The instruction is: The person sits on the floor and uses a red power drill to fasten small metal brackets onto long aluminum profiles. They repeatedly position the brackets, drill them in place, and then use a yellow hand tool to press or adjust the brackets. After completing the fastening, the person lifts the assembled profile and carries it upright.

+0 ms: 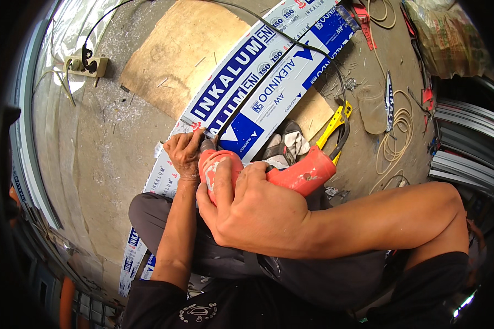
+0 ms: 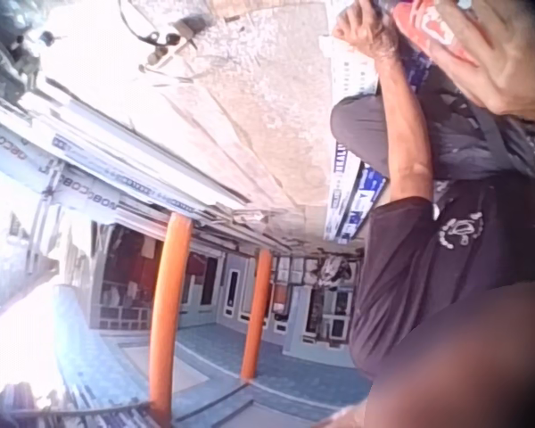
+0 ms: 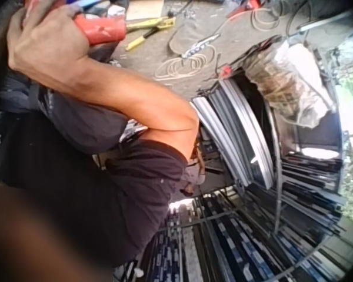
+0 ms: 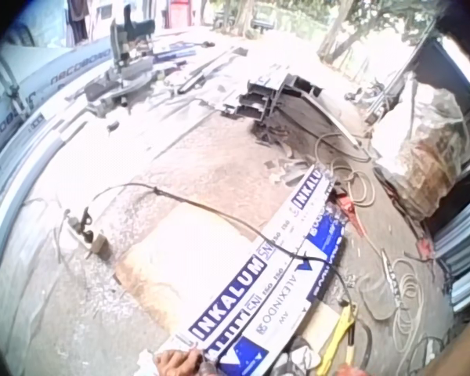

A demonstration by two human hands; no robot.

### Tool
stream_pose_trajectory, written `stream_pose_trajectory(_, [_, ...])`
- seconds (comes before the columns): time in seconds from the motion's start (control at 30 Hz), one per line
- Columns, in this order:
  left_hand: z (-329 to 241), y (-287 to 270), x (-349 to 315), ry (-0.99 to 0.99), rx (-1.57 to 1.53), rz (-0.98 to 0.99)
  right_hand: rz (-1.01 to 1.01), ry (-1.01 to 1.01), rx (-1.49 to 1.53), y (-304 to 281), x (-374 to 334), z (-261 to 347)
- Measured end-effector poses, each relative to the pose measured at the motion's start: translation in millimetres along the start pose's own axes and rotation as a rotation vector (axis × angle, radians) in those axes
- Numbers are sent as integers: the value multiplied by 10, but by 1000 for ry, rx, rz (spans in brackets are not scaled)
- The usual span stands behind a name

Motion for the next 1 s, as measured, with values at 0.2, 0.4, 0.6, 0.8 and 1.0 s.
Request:
stream_pose_trajectory(0.2, [-13,-14,4,-3,-2,-2,-13,23,22,85,10,6])
stream_pose_trajectory(0.4, [4,-41,23,2,-10,9,40,80,46,6,66,-30])
stream_pose_trajectory(0.6, [-44,-35,61,-9,6,-2,60,110,44,-214,-60,-70])
stream_pose_trajectory(0.8, [-39,-56,73,2,-5,14,45,129,51,-167,-136,-67])
stream_pose_trajectory(1.0, [-44,-39,77,7,-4,-10,71,140,53,-167,-170,-55])
Point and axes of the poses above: each hand's wrist, its own x-axis towards the middle knuckle, its own y-axis out of the palm, z = x × y, the point moved 1 cm from there along x, towards the middle knuckle, and after that the axes turned 14 degrees about -z, right-handed, at the moved point
